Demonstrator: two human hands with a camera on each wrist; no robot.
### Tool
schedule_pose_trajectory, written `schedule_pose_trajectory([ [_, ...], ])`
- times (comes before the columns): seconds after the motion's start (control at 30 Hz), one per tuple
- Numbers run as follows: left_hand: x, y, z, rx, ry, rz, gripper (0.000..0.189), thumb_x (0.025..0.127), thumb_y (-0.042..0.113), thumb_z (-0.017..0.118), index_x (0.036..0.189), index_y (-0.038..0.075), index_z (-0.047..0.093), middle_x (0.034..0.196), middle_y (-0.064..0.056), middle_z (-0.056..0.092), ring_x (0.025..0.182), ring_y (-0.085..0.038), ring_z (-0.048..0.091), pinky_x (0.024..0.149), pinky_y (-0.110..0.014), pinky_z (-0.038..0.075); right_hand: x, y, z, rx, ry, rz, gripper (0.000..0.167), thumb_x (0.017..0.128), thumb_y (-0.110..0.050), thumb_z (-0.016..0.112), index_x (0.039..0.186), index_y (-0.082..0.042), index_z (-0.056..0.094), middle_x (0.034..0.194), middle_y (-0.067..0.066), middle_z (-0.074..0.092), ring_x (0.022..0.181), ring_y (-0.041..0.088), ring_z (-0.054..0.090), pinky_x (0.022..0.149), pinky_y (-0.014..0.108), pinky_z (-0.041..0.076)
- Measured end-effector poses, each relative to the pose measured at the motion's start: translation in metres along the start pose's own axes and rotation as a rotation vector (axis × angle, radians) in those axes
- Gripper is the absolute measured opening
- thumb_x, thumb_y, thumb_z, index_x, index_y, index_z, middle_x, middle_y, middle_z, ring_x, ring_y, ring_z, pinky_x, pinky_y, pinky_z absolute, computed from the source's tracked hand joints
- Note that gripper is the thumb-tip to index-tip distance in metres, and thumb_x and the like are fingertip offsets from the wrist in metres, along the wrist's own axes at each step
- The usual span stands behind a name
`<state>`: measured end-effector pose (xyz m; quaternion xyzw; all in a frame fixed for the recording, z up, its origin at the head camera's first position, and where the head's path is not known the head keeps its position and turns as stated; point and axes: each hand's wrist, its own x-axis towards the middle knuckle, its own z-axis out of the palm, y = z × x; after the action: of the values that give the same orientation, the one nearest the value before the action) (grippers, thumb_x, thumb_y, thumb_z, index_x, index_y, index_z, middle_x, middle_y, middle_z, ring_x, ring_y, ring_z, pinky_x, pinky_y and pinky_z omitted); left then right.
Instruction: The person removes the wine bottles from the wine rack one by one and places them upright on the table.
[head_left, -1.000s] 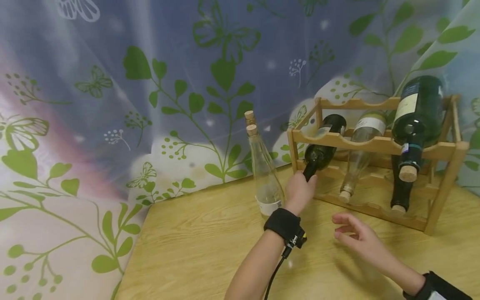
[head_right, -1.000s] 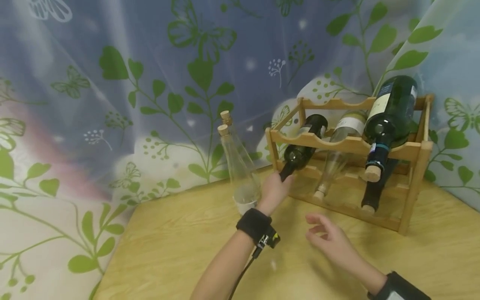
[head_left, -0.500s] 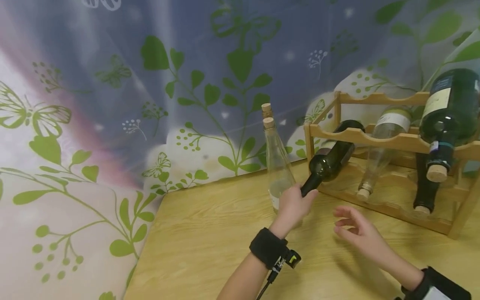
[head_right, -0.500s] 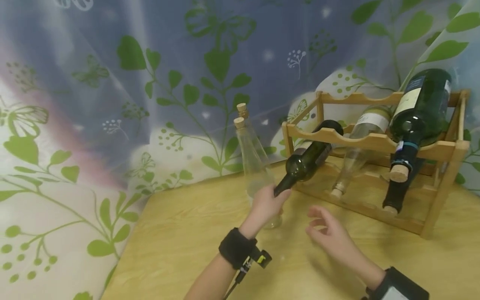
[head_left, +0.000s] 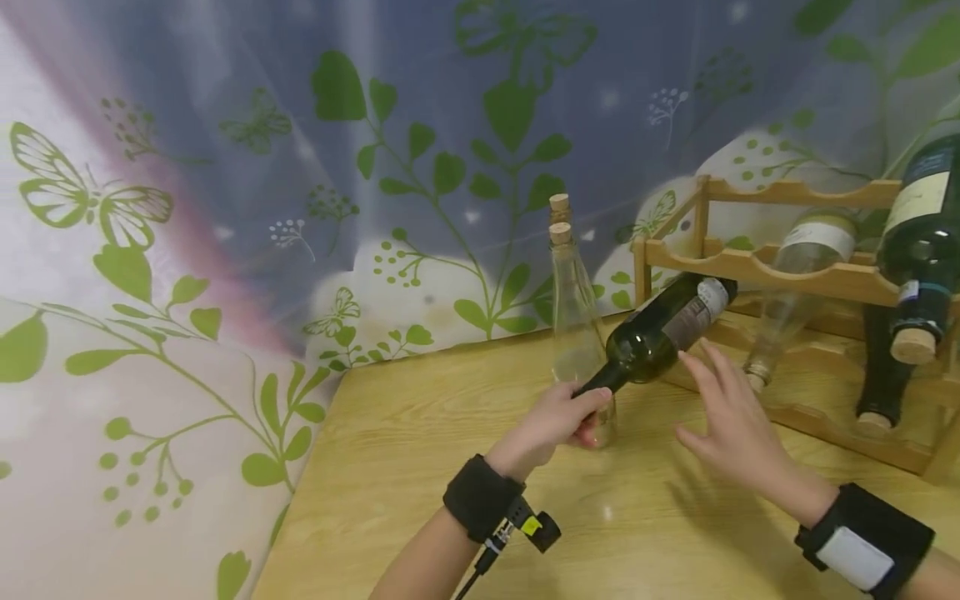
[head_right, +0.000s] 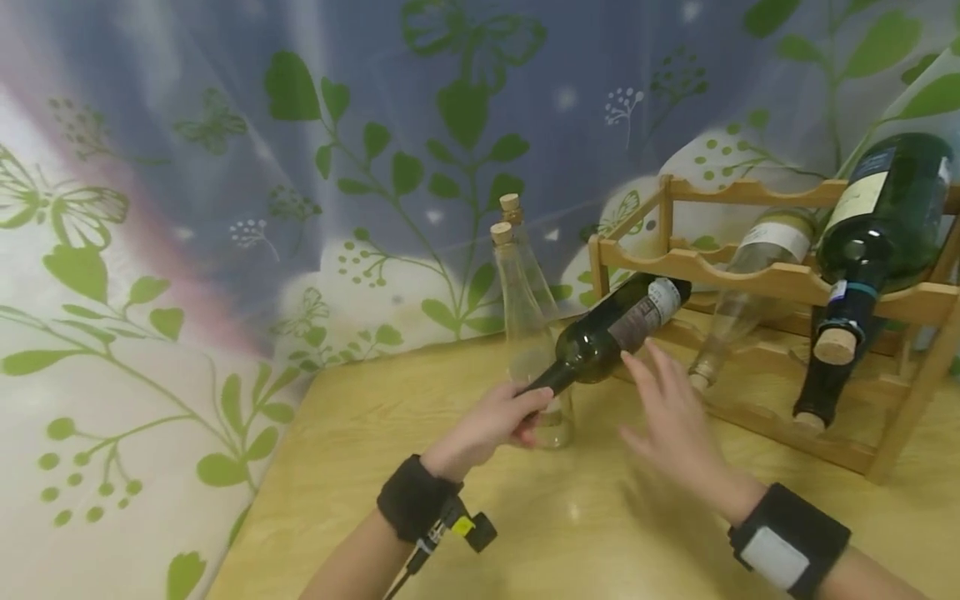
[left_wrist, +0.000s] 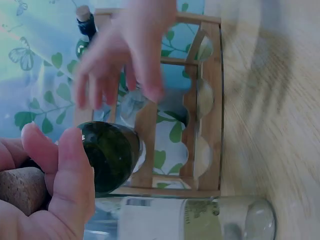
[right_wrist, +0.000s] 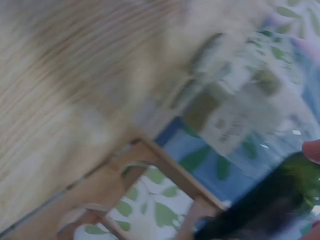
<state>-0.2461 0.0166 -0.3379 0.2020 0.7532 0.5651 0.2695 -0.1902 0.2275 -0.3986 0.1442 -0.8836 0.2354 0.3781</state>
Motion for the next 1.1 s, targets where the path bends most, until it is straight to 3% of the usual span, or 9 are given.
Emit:
schedule_pose_trajectory([
  [0.07, -0.008, 0.002, -0.004, 0.016, -0.018, -0.015, 0.027, 0.09, 0.028, 0.05, 0.071, 0.009, 0.048, 0.052, 0.0, 0.041, 0.042, -0.01, 0.046, 0.06, -0.029, 0.051, 0.001, 0.007, 0.005, -0.041, 0.004, -0.043, 0.082, 0.075, -0.042, 0.064, 0.134, 0.001, 0.028, 0.136, 0.032, 0.022, 0.117, 0.05, 0.028, 0.089, 0.061, 0.027],
  [0.17, -0.021, 0.006, -0.011, 0.043, -0.037, -0.034, 0.023, 0.089, 0.029, 0.051, 0.081, 0.008, 0.05, 0.056, -0.001, 0.042, 0.043, -0.01, 0.046, 0.061, -0.028, 0.051, 0.005, 0.012, 0.012, -0.076, 0.057, -0.093, 0.081, 0.082, -0.059, 0.032, 0.135, 0.002, 0.026, 0.137, 0.033, 0.019, 0.119, 0.051, 0.026, 0.09, 0.062, 0.026],
  [0.27, -0.036, 0.012, -0.017, 0.078, -0.045, -0.051, 0.023, 0.089, 0.03, 0.052, 0.086, 0.007, 0.051, 0.059, -0.001, 0.042, 0.044, -0.01, 0.045, 0.06, -0.027, 0.05, 0.014, 0.013, 0.017, -0.102, 0.166, -0.158, 0.078, 0.083, -0.058, 0.03, 0.131, 0.004, 0.031, 0.136, 0.033, 0.022, 0.12, 0.05, 0.026, 0.09, 0.062, 0.027],
  [0.33, -0.047, 0.017, -0.019, 0.131, -0.059, -0.057, 0.024, 0.089, 0.03, 0.051, 0.085, 0.007, 0.051, 0.06, -0.001, 0.043, 0.045, -0.011, 0.046, 0.059, -0.026, 0.049, 0.02, 0.013, 0.019, -0.107, 0.227, -0.21, 0.071, 0.083, -0.051, 0.041, 0.127, 0.004, 0.035, 0.134, 0.032, 0.026, 0.122, 0.048, 0.027, 0.092, 0.063, 0.024],
  [0.53, -0.086, 0.031, -0.022, 0.473, -0.063, -0.05, 0.032, 0.088, 0.04, 0.05, 0.08, 0.01, 0.055, 0.062, -0.001, 0.052, 0.051, -0.014, 0.054, 0.052, -0.025, 0.041, 0.028, 0.007, 0.021, -0.103, 0.401, -0.466, 0.057, 0.085, -0.048, 0.039, 0.109, 0.004, 0.047, 0.115, 0.026, 0.048, 0.111, 0.039, 0.042, 0.094, 0.057, 0.023],
  [0.63, -0.103, 0.037, -0.018, 0.704, 0.008, 0.058, 0.034, 0.089, 0.045, 0.045, 0.084, 0.014, 0.058, 0.062, 0.003, 0.052, 0.05, -0.009, 0.049, 0.05, -0.022, 0.038, 0.026, -0.003, 0.023, -0.066, 0.436, -0.549, 0.056, 0.084, -0.048, 0.043, 0.103, 0.004, 0.05, 0.107, 0.024, 0.053, 0.103, 0.037, 0.047, 0.099, 0.053, 0.025],
  [0.77, -0.121, 0.041, -0.008, 0.898, 0.168, 0.331, 0.036, 0.09, 0.048, 0.039, 0.091, 0.019, 0.061, 0.075, 0.009, 0.057, 0.058, -0.001, 0.048, 0.053, -0.016, 0.038, 0.023, -0.018, 0.023, -0.007, 0.423, -0.578, 0.057, 0.083, -0.05, 0.046, 0.102, 0.005, 0.05, 0.104, 0.024, 0.055, 0.1, 0.035, 0.048, 0.103, 0.048, 0.023],
  [0.93, -0.136, 0.049, -0.001, 0.838, 0.178, 0.587, 0.032, 0.091, 0.042, 0.041, 0.085, 0.021, 0.063, 0.08, 0.011, 0.059, 0.068, 0.004, 0.052, 0.059, -0.009, 0.04, 0.02, -0.033, 0.021, 0.072, 0.352, -0.581, 0.06, 0.082, -0.052, 0.048, 0.102, 0.006, 0.049, 0.103, 0.025, 0.054, 0.103, 0.032, 0.047, 0.107, 0.043, 0.018],
  [1.1, -0.144, 0.059, -0.002, 0.744, 0.153, 0.663, 0.037, 0.093, 0.042, 0.034, 0.092, 0.019, 0.063, 0.087, 0.009, 0.061, 0.074, 0.003, 0.054, 0.065, -0.01, 0.043, 0.013, -0.041, 0.027, 0.17, 0.279, -0.537, 0.067, 0.078, -0.054, 0.053, 0.106, 0.008, 0.049, 0.103, 0.023, 0.055, 0.104, 0.025, 0.047, 0.106, 0.036, 0.022],
])
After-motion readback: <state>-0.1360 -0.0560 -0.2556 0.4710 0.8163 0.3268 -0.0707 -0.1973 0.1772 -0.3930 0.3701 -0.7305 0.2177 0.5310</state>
